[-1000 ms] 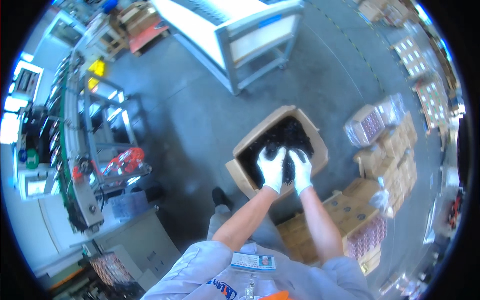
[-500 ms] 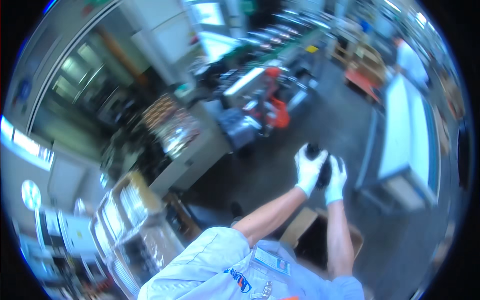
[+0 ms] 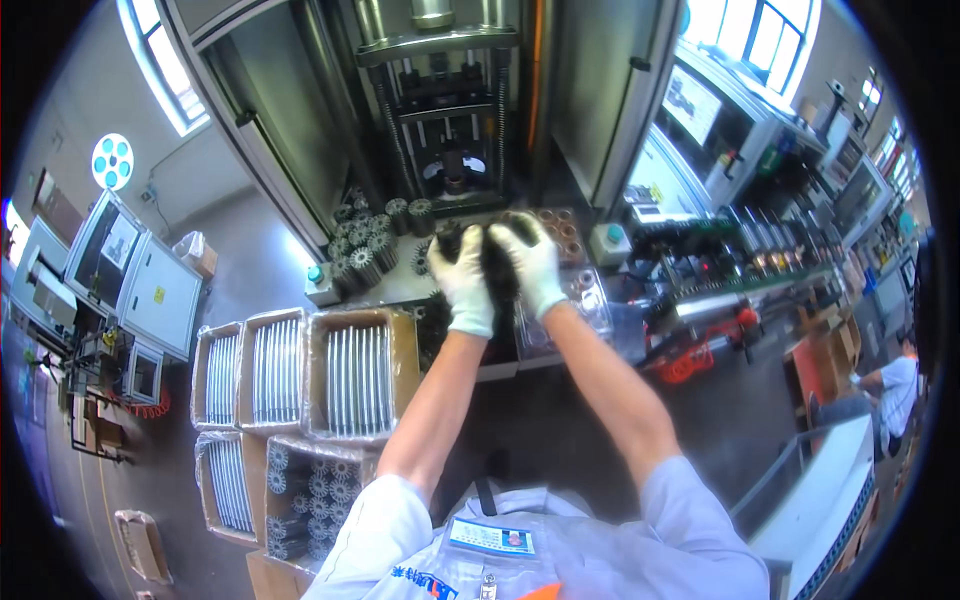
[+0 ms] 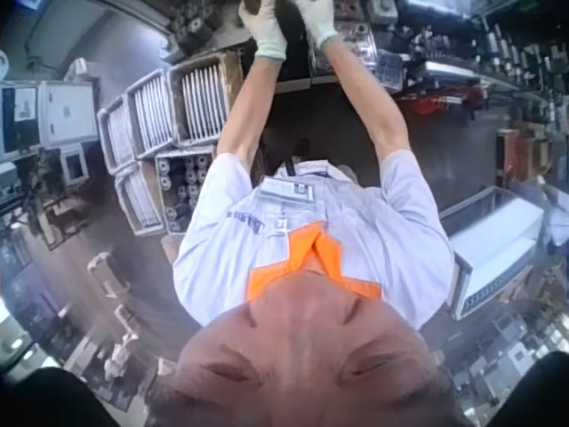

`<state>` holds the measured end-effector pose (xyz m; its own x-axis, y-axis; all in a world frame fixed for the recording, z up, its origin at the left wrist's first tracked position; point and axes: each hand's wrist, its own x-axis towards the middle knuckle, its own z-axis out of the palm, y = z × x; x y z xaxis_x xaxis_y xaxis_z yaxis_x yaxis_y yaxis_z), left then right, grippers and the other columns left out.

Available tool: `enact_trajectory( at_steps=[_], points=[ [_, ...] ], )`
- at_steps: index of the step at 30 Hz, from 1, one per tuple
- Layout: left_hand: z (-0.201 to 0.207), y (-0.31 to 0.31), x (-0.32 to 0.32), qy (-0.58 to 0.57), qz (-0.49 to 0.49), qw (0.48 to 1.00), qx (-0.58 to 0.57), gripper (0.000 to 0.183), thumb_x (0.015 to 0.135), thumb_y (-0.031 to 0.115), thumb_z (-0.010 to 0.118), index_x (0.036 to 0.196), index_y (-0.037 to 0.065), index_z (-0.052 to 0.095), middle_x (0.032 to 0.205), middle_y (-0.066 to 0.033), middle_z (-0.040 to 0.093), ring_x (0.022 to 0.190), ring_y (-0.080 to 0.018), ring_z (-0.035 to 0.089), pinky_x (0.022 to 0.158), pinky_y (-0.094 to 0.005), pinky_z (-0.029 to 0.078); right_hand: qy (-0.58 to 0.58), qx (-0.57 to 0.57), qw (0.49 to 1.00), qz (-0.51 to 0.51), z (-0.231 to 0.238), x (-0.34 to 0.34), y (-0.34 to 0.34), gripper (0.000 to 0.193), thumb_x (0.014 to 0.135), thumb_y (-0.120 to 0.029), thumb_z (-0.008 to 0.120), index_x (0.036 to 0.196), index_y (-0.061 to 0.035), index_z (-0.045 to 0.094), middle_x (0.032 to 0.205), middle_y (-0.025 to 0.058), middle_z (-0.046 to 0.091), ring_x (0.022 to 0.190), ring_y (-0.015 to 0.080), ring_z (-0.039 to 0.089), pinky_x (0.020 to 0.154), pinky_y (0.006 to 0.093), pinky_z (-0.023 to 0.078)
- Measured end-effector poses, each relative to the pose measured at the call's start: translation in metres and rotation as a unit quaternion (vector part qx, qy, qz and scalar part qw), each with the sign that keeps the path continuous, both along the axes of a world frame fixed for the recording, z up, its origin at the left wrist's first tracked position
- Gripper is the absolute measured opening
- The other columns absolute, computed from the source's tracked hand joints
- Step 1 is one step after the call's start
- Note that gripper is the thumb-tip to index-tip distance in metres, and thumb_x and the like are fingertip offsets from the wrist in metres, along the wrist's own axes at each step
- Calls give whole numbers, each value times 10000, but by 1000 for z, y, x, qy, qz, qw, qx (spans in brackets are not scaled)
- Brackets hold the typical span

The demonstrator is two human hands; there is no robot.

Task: The person places black plastic components into a press machine, operates the machine with a button, and then fits metal rings onto the pressed parts. They periodically gather more components from a large cardboard box on the floor and place finished assemblies into organized trays.

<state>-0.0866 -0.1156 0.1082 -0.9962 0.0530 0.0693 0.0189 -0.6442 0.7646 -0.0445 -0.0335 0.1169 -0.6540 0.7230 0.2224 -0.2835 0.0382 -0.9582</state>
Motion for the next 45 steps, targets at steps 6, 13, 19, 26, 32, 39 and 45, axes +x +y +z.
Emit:
enact_trajectory(
  at_steps=[6,13,19,26,32,39,45],
  points=[
    [-51,1,-78,-83,62,994,44,500,898,62,778,1311,33,497,1153,-66,615,985,-170,611,857,-299,555,-81,54,994,46,-63,-97,15,610,779,-319,868,1242,18,656,1226,160,659,1140,249,632,1000,355,495],
    [-102,-7,-125,-37,69,988,-136,504,908,199,784,1293,-15,538,1169,-82,635,1020,-176,597,933,-300,494,-168,124,974,86,-98,-142,31,599,776,-403,845,1242,-70,669,1259,192,610,1172,324,611,1011,405,488],
    [-131,-42,-155,71,55,921,-379,751,844,312,823,1428,-20,488,1429,-213,460,1298,-325,483,1126,-410,381,-248,219,930,161,-70,-137,50,608,833,-482,760,1298,-111,635,1334,226,552,1231,406,563,1048,454,457],
    [-119,-73,-157,80,-45,904,-417,815,790,301,865,1460,34,484,1452,-197,459,1342,-315,474,1124,-407,402,-355,303,836,288,-46,-129,73,775,881,-500,682,1540,-202,405,1581,330,275,1375,494,439,1135,470,400],
    [-108,-90,-140,231,-12,798,-557,881,757,293,851,1481,15,432,1505,-222,415,1370,-374,451,1135,-437,403,-381,468,742,293,-37,-90,47,766,905,-412,643,1574,-223,323,1575,354,265,1212,507,577,1008,486,516],
    [-91,-111,-134,254,-144,789,-541,963,686,153,870,1531,89,414,1584,-173,343,1420,-342,427,1119,-390,435,-321,513,766,216,-45,-86,63,560,943,-353,610,1457,-165,495,1452,235,490,1087,364,669,938,452,538],
    [-57,-104,-145,308,-191,651,-667,1019,642,217,913,1529,106,424,1581,-181,365,1388,-368,462,1133,-420,416,-226,440,841,218,-34,-92,83,415,939,-340,633,1274,-96,643,1248,150,643,1062,335,663,943,422,516]
  ],
)
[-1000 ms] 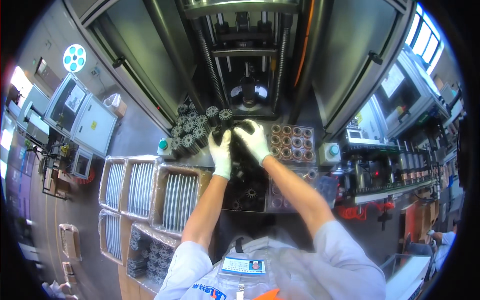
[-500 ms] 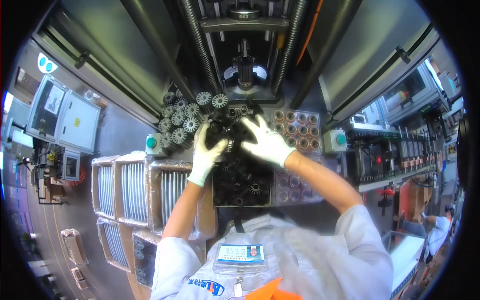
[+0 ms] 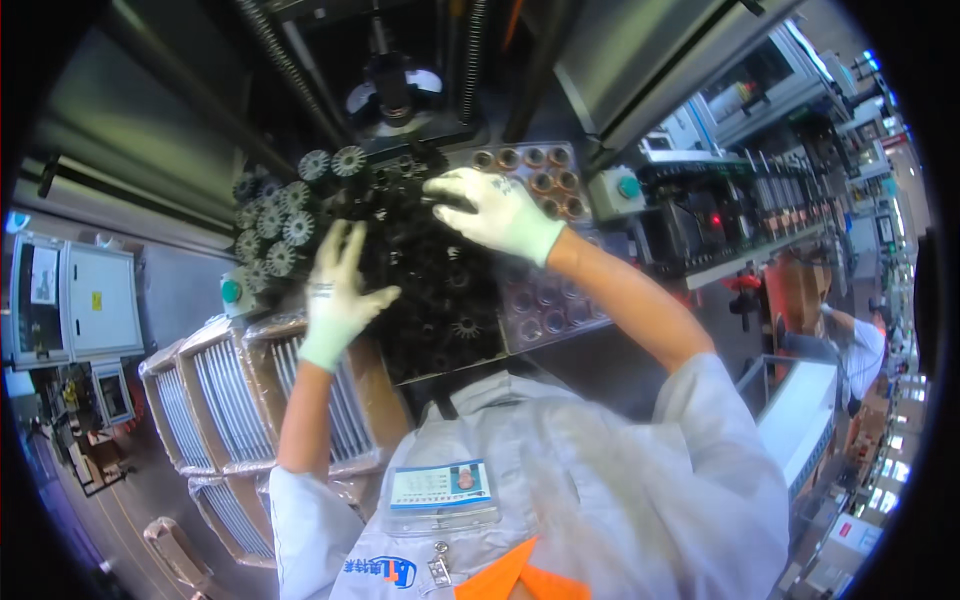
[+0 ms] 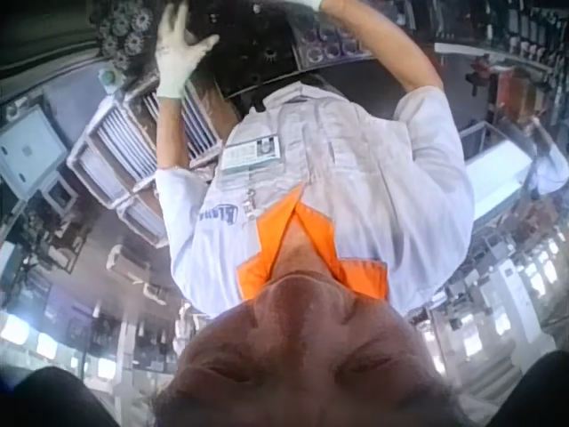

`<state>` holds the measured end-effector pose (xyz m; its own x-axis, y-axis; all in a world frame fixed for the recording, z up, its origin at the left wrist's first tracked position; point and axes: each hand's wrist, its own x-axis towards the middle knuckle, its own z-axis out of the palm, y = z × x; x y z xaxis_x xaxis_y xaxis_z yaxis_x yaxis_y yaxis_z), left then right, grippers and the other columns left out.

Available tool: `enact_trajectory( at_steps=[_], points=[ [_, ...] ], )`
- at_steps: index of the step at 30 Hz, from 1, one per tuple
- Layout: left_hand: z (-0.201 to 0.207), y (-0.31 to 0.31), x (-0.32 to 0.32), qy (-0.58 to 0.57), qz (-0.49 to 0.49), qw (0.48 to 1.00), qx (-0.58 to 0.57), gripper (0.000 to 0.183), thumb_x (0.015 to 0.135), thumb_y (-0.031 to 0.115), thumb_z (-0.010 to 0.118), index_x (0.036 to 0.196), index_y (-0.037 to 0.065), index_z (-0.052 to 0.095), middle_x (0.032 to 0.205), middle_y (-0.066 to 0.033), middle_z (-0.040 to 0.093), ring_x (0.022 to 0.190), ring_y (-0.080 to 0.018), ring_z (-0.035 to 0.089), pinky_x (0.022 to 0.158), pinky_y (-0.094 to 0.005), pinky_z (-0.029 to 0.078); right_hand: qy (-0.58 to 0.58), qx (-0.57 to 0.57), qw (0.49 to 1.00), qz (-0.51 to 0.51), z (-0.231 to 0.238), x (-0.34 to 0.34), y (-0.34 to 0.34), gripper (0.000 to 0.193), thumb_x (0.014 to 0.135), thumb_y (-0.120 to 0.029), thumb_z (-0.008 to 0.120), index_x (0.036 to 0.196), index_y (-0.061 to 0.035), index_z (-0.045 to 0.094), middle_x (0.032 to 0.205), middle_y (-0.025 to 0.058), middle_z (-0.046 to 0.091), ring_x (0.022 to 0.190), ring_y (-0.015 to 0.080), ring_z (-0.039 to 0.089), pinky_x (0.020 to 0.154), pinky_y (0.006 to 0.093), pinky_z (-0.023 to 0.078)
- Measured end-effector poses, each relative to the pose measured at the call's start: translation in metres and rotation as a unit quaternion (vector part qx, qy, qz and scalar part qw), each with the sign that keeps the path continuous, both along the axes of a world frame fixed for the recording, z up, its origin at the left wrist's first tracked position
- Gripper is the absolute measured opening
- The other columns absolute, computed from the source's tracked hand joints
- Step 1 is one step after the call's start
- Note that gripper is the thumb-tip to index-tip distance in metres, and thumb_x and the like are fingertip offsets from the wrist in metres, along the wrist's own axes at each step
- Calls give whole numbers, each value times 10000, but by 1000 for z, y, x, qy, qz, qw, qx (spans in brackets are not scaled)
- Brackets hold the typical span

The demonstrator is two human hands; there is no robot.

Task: The person places black plastic components into a press machine, operates the machine with a button, and then fits metal rings onto the pressed parts. They periodically gather more components from a large cardboard box on the floor and place finished assemblies into organized trays.

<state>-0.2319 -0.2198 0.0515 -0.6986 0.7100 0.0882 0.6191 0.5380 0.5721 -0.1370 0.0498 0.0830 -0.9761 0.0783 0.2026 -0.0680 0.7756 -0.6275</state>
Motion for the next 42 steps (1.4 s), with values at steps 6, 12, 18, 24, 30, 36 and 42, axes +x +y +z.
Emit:
enact_trajectory(
  at_steps=[6,12,18,24,30,36,42],
  points=[
    [36,61,63,86,-42,983,154,492,776,159,818,1237,56,677,1260,-172,645,1130,-359,631,963,-418,518,-13,-157,983,-92,16,61,67,381,938,-324,643,1228,-82,695,1197,164,702,1114,323,668,954,370,515],
    [13,160,137,15,-172,980,100,322,840,235,769,1119,84,714,956,-121,694,817,-320,684,723,-415,551,-70,62,968,-231,-20,184,94,490,908,-404,686,1312,-136,608,1139,173,622,1007,364,667,861,457,528],
    [-27,233,163,99,-241,965,-29,320,876,283,708,1144,115,663,944,-135,644,852,-324,665,712,-448,527,-219,-14,940,-262,-71,237,81,649,897,-425,680,1426,-90,511,1136,170,653,1030,369,665,871,464,524],
    [-24,258,147,-13,-259,963,-68,221,889,251,703,1022,75,682,973,-149,654,905,-359,656,779,-445,522,-114,-173,935,-289,-94,227,86,445,915,-342,637,1258,-59,648,1083,235,703,1021,410,665,886,491,526],
    [61,245,117,-249,-178,947,94,194,936,179,705,1025,11,671,850,-34,648,734,-143,599,671,-285,482,-121,-498,822,-249,-68,311,104,469,953,-253,646,1344,2,600,852,34,660,673,77,550,633,270,480],
    [55,210,82,-423,-29,879,216,314,946,334,746,1027,39,677,807,15,635,632,-37,464,596,-201,370,-105,-597,618,-501,-171,481,45,405,943,-166,675,1298,18,613,787,3,630,540,65,505,473,233,406],
    [45,198,94,-417,18,885,206,297,966,314,722,1035,27,684,845,3,659,652,-45,503,626,-215,412,19,-543,509,-668,-267,451,61,169,951,-111,637,1097,-26,626,752,45,623,470,120,507,408,272,397]
  ],
)
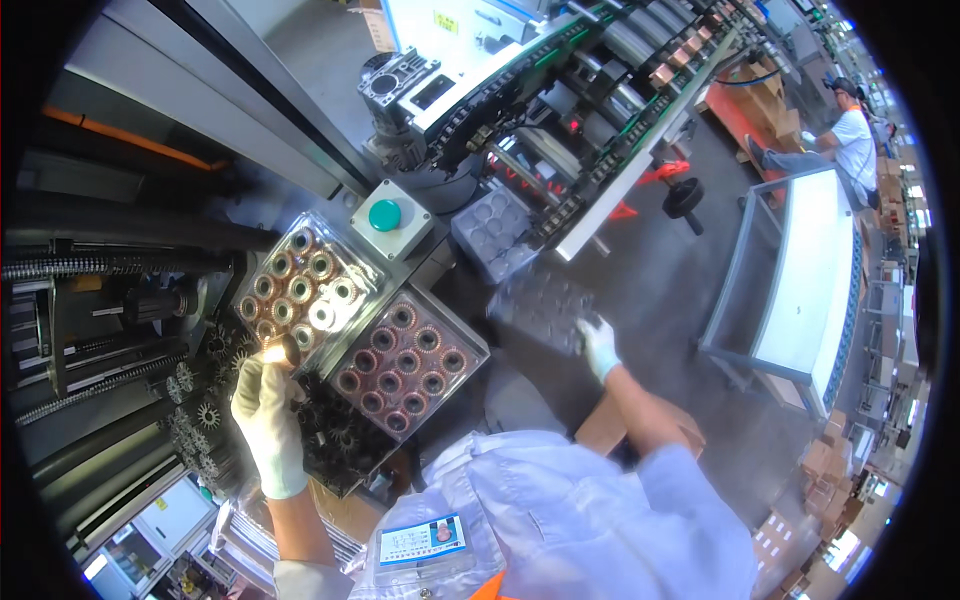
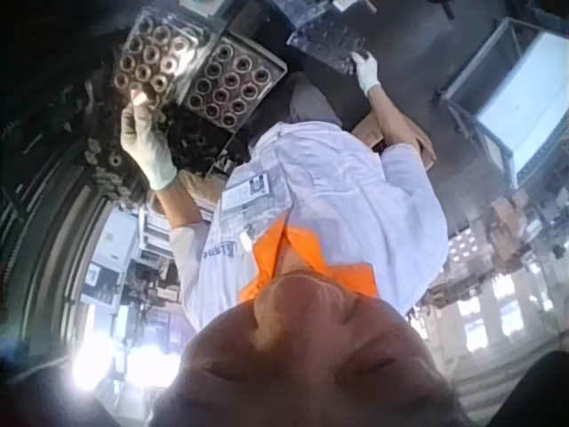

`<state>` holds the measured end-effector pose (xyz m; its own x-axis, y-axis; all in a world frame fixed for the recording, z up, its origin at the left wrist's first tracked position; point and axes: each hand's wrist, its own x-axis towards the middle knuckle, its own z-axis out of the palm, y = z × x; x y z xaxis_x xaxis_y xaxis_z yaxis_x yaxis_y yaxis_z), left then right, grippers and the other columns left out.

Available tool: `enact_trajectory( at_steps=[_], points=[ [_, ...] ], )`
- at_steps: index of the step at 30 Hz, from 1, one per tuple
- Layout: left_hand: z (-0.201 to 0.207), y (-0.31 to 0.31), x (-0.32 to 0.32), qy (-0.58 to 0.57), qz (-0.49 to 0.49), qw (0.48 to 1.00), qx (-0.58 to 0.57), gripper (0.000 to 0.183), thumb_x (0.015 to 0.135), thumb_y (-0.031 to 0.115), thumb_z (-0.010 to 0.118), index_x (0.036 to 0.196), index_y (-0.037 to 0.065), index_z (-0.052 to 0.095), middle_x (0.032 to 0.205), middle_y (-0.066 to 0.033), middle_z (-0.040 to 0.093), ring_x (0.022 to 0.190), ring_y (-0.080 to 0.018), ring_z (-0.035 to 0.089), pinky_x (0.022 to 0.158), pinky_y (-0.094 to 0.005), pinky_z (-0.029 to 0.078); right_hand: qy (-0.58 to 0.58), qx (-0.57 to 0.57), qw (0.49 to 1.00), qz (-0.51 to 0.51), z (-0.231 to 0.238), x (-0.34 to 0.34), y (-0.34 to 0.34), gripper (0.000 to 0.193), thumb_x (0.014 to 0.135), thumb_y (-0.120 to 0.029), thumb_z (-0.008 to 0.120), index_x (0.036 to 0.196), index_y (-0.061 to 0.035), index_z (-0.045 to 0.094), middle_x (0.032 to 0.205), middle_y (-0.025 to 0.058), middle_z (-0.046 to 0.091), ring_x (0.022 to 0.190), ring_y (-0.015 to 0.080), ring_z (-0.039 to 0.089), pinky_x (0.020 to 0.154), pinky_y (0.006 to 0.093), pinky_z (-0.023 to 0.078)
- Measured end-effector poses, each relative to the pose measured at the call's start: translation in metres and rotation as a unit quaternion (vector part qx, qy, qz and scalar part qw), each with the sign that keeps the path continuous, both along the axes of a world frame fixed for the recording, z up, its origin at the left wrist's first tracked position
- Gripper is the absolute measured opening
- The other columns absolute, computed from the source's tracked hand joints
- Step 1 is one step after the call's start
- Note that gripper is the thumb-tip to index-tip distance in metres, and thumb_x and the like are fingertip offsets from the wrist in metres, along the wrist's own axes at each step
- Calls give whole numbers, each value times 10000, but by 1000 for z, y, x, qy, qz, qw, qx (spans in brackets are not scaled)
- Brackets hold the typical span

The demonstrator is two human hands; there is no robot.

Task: The person places black plastic components into a press machine, operates the machine with a button, and then fits metal rings onto the pressed parts. They periodically gather more components from a large cardboard box on the floor and place finished assemblies into organized trays.

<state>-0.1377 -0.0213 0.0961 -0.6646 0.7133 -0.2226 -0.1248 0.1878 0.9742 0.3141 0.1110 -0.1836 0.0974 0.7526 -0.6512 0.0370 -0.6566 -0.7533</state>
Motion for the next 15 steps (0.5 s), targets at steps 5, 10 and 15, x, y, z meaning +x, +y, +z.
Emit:
enact_trajectory(
  at_steps=[5,10,15],
  points=[
    [-3,-9,11,41,18,999,-28,237,992,269,689,968,40,632,733,34,530,627,-61,481,614,-239,441,35,45,993,-99,-57,-94,63,129,958,-103,642,1052,-46,577,762,46,617,492,130,548,407,300,441],
    [-10,-26,18,38,45,996,-61,231,1002,250,674,979,22,639,732,30,545,623,-54,491,607,-222,439,-136,0,991,-2,-134,-111,94,324,920,-286,678,1110,-29,630,866,143,701,670,294,692,626,410,574],
    [-9,-47,18,28,106,992,-68,222,954,224,725,999,8,693,912,-45,686,656,-63,548,611,-203,445,-420,66,882,203,-77,-140,75,591,876,-518,666,1213,-33,675,1245,234,670,1205,390,615,1042,484,460]
  ],
)
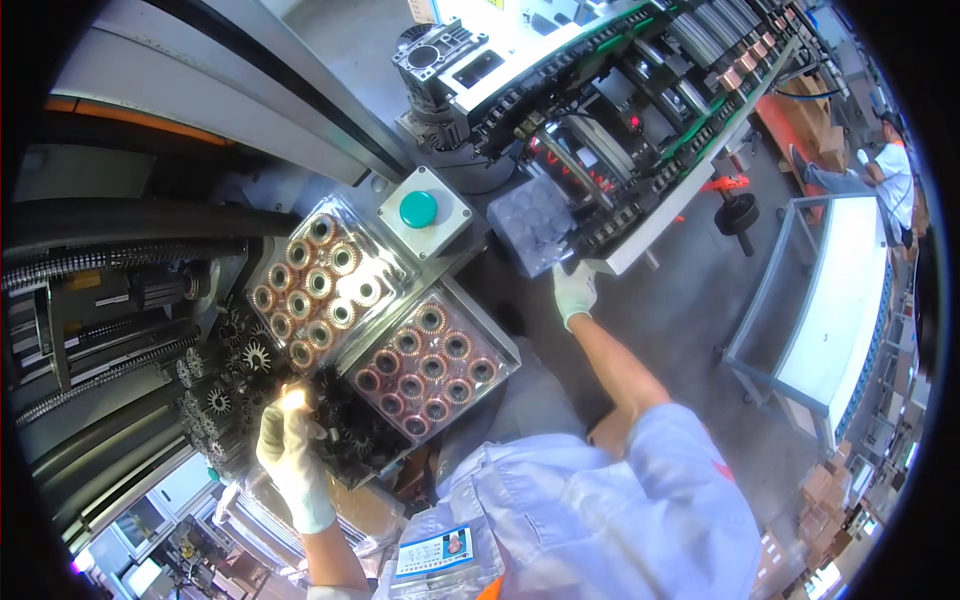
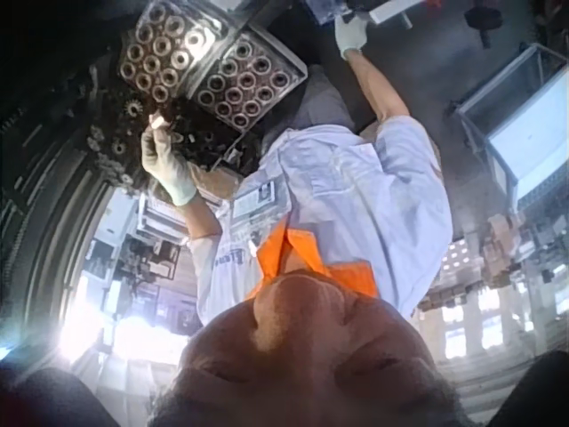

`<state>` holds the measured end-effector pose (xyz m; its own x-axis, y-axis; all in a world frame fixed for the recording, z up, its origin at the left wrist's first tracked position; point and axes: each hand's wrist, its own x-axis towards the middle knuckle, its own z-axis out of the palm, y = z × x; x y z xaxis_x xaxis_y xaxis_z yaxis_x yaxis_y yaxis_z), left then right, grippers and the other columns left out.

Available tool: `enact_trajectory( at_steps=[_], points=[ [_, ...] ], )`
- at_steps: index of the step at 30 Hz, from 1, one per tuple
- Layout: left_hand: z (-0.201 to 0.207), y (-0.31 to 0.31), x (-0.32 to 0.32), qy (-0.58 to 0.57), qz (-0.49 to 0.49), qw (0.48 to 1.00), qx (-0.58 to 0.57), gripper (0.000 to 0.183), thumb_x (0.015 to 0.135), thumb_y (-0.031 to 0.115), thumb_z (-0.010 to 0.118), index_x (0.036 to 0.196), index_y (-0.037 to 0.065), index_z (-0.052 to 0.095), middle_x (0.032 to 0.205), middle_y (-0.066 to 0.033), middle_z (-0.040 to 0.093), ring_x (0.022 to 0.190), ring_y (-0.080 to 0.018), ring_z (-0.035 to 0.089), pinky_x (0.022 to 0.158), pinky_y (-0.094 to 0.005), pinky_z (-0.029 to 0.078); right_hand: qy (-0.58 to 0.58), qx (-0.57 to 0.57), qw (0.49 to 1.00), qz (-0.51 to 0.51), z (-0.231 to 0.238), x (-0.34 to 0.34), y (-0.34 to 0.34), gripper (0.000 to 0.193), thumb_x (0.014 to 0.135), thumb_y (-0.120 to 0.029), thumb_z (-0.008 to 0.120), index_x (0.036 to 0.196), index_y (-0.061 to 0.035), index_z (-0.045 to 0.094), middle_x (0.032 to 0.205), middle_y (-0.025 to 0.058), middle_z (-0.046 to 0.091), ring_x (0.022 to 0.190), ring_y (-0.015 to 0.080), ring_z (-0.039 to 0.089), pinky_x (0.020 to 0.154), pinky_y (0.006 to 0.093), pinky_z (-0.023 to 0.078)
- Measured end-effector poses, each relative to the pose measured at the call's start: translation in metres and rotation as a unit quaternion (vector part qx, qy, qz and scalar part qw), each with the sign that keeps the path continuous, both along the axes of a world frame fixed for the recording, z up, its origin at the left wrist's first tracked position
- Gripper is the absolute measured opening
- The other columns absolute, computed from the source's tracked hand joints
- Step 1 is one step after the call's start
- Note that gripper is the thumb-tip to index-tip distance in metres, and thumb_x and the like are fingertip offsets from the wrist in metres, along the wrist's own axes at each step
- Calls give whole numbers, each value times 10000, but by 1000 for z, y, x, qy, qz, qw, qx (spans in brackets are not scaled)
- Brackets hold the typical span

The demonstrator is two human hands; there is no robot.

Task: The person places black plastic components into a press machine, operates the machine with a button, and then fits metal rings onto the pressed parts. They periodically gather more components from a large cardboard box on the floor and place finished assemblies into organized trays.

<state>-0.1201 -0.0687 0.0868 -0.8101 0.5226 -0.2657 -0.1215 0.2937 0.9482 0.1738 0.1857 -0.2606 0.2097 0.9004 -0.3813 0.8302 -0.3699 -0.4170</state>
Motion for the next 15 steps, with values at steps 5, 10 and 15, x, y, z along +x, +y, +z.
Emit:
enact_trajectory(
  at_steps=[5,10,15],
  points=[
    [-8,-4,10,30,5,999,-11,247,996,261,682,994,18,637,737,15,557,625,-64,491,593,-218,436,21,108,963,245,-5,-26,41,673,931,-495,604,1520,-210,447,1622,239,268,1468,420,317,1158,541,324],
    [-14,-19,20,70,11,997,-27,256,980,283,705,989,37,635,779,0,601,634,-66,510,599,-213,442,-121,-62,902,410,-34,-63,75,629,979,-444,542,1567,-312,364,1674,220,116,1522,487,103,1139,732,160],
    [-5,-32,26,42,64,996,-51,200,984,239,698,1002,47,647,878,-1,651,707,-67,555,655,-225,463,-191,39,865,463,-78,-70,79,612,976,-525,497,1558,-392,365,1694,183,85,1536,477,86,1179,681,92]
  ],
)
